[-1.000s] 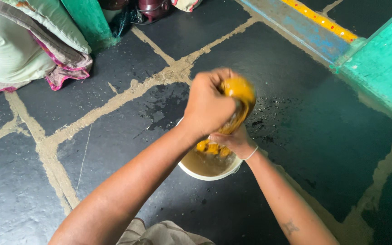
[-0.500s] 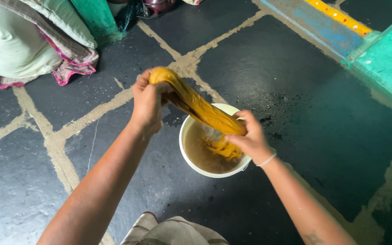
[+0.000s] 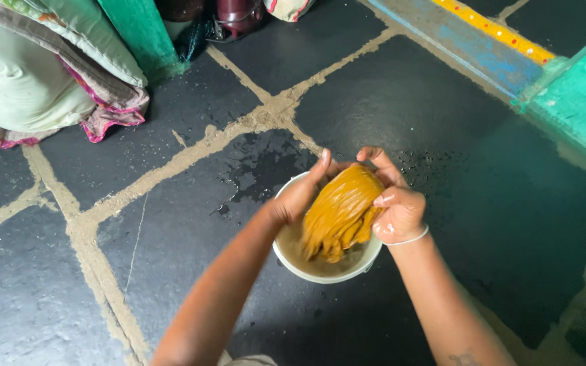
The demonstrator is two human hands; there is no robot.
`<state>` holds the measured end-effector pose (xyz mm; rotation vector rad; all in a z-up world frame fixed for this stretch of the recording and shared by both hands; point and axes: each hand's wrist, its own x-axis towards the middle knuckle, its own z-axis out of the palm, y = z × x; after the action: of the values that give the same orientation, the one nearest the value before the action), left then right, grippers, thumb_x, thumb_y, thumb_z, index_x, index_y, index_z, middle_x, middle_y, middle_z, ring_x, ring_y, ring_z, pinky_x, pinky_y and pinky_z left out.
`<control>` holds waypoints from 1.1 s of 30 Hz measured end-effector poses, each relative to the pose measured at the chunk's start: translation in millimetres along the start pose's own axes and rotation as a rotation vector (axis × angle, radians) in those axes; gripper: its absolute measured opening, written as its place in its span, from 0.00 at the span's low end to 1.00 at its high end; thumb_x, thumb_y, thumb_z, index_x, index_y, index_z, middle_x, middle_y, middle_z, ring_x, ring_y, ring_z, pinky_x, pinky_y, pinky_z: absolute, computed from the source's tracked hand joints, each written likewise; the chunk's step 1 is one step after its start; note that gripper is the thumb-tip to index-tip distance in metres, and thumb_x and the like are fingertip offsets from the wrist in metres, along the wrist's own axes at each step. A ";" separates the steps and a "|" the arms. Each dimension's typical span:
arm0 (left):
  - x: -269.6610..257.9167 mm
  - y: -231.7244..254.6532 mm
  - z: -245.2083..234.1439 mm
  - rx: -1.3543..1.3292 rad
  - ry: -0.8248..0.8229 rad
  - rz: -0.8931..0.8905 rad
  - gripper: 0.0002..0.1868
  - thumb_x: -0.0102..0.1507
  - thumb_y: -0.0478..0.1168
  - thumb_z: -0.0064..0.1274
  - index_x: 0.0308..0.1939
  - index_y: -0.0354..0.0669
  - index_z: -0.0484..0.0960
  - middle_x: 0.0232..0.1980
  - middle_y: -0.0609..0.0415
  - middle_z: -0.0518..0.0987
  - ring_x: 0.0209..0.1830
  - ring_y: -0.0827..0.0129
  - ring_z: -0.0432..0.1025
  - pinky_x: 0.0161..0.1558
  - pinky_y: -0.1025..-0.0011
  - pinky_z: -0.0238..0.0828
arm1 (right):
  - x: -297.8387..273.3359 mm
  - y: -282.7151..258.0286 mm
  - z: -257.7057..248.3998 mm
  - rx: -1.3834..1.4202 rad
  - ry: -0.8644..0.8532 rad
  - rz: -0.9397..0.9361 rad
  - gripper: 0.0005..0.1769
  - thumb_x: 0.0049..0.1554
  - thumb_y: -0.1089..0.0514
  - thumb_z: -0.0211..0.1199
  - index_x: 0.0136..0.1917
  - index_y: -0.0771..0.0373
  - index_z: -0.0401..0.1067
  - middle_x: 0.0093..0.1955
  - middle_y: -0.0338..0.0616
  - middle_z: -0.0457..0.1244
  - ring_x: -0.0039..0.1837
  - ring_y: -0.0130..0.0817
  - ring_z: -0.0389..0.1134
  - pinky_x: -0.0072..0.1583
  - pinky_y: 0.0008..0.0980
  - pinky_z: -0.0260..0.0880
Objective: The person cleans a dark tiled floor using a yellow cloth and a white bucket of water. They repeatedly dip the cloth into the bucket, wring it out, and wipe the floor surface, moving the bucket as needed to reach different areas.
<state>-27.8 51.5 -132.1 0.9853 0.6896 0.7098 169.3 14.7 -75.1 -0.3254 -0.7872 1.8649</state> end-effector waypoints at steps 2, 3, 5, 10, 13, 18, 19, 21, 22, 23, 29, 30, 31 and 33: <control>-1.0 -30.2 12.2 -0.565 -0.136 -0.128 0.54 0.64 0.80 0.28 0.75 0.41 0.67 0.67 0.43 0.76 0.63 0.56 0.73 0.62 0.61 0.73 | 7.7 5.4 -8.1 0.005 0.060 -0.006 0.36 0.40 0.64 0.56 0.65 0.65 0.62 0.52 0.52 0.65 0.55 0.43 0.69 0.63 0.38 0.70; -2.3 -41.5 11.9 -0.589 -0.128 -0.097 0.54 0.63 0.81 0.28 0.74 0.42 0.67 0.66 0.44 0.76 0.62 0.56 0.74 0.62 0.60 0.73 | 13.3 10.6 -13.1 -0.006 0.097 -0.009 0.35 0.41 0.64 0.56 0.64 0.64 0.62 0.51 0.50 0.65 0.54 0.42 0.69 0.62 0.38 0.70; -6.5 -65.8 9.8 -0.640 -0.110 -0.037 0.53 0.60 0.81 0.29 0.73 0.45 0.68 0.64 0.44 0.78 0.61 0.56 0.75 0.61 0.59 0.73 | 22.7 20.1 -26.4 -0.050 0.169 -0.007 0.31 0.44 0.63 0.58 0.63 0.61 0.62 0.49 0.48 0.65 0.52 0.40 0.68 0.59 0.39 0.71; -8.9 -93.9 3.9 -0.132 0.069 -0.013 0.54 0.56 0.70 0.60 0.71 0.30 0.68 0.55 0.36 0.78 0.52 0.51 0.77 0.53 0.55 0.74 | 37.0 34.5 -58.8 -0.294 0.275 -0.007 0.23 0.51 0.67 0.65 0.60 0.61 0.67 0.47 0.43 0.66 0.50 0.31 0.68 0.55 0.34 0.73; -14.9 -88.9 15.4 0.231 0.285 0.084 0.65 0.46 0.60 0.76 0.72 0.28 0.55 0.60 0.38 0.77 0.61 0.54 0.74 0.61 0.62 0.68 | 42.6 39.0 -69.7 -0.471 0.358 0.060 0.20 0.50 0.69 0.67 0.55 0.60 0.68 0.46 0.45 0.70 0.47 0.31 0.70 0.50 0.30 0.72; -25.8 -59.0 37.9 0.690 0.514 -0.180 0.77 0.40 0.56 0.79 0.73 0.23 0.39 0.55 0.34 0.79 0.58 0.52 0.77 0.62 0.66 0.71 | 51.5 56.8 -80.5 -0.676 0.349 0.037 0.15 0.49 0.69 0.70 0.47 0.63 0.67 0.42 0.48 0.72 0.44 0.30 0.73 0.45 0.28 0.73; -24.5 -53.8 44.4 0.775 0.550 -0.229 0.75 0.41 0.56 0.78 0.74 0.24 0.41 0.54 0.33 0.79 0.57 0.51 0.77 0.61 0.64 0.72 | 54.6 61.6 -83.3 -0.712 0.337 0.014 0.14 0.49 0.69 0.71 0.45 0.63 0.66 0.40 0.48 0.72 0.42 0.30 0.73 0.43 0.29 0.73; -22.1 -46.6 55.1 0.899 0.595 -0.313 0.69 0.45 0.57 0.73 0.74 0.27 0.44 0.52 0.33 0.80 0.55 0.48 0.78 0.59 0.61 0.74 | 61.8 69.1 -88.6 -0.823 0.321 -0.028 0.15 0.48 0.67 0.72 0.41 0.63 0.66 0.37 0.47 0.71 0.39 0.28 0.71 0.40 0.29 0.70; -20.6 -45.7 60.0 0.935 0.603 -0.348 0.65 0.48 0.57 0.70 0.74 0.29 0.45 0.51 0.33 0.81 0.53 0.47 0.78 0.58 0.59 0.74 | 62.4 71.7 -90.6 -0.879 0.315 -0.048 0.15 0.47 0.66 0.73 0.40 0.63 0.65 0.35 0.46 0.70 0.37 0.27 0.71 0.38 0.30 0.68; -19.1 -46.1 63.8 0.971 0.610 -0.384 0.61 0.51 0.57 0.67 0.73 0.30 0.47 0.50 0.34 0.81 0.52 0.46 0.78 0.57 0.57 0.75 | 61.1 73.9 -91.4 -1.052 0.327 -0.070 0.15 0.46 0.63 0.73 0.39 0.63 0.66 0.34 0.47 0.70 0.36 0.30 0.71 0.38 0.32 0.68; -16.0 -65.7 74.8 1.066 0.696 -0.348 0.43 0.62 0.56 0.54 0.70 0.35 0.52 0.47 0.36 0.83 0.47 0.43 0.79 0.57 0.51 0.68 | 46.2 84.2 -75.3 -1.851 0.343 -0.169 0.14 0.46 0.49 0.72 0.37 0.57 0.71 0.34 0.50 0.70 0.37 0.51 0.71 0.40 0.46 0.69; -16.6 -68.6 73.9 1.071 0.686 -0.353 0.41 0.61 0.55 0.55 0.68 0.35 0.56 0.47 0.37 0.84 0.48 0.45 0.79 0.56 0.52 0.69 | 42.8 87.2 -71.3 -1.902 0.331 -0.147 0.13 0.48 0.49 0.70 0.37 0.57 0.71 0.34 0.50 0.70 0.38 0.52 0.72 0.42 0.48 0.70; -17.0 -70.8 72.7 1.077 0.677 -0.357 0.39 0.60 0.55 0.55 0.66 0.35 0.60 0.47 0.37 0.84 0.48 0.46 0.80 0.55 0.53 0.71 | 40.7 88.1 -67.9 -1.953 0.318 -0.125 0.12 0.49 0.49 0.68 0.37 0.57 0.70 0.34 0.49 0.70 0.39 0.53 0.72 0.43 0.49 0.70; -16.6 -72.5 71.6 1.046 0.683 -0.342 0.36 0.59 0.53 0.57 0.64 0.36 0.65 0.46 0.38 0.84 0.47 0.48 0.80 0.53 0.55 0.74 | 40.4 82.6 -62.9 -2.027 0.255 -0.119 0.12 0.51 0.48 0.68 0.40 0.57 0.72 0.33 0.49 0.70 0.38 0.51 0.72 0.43 0.48 0.70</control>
<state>33.9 -23.7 -166.6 1.5104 1.8952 0.3340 127.5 53.8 -170.8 -1.5854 -2.1470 0.2401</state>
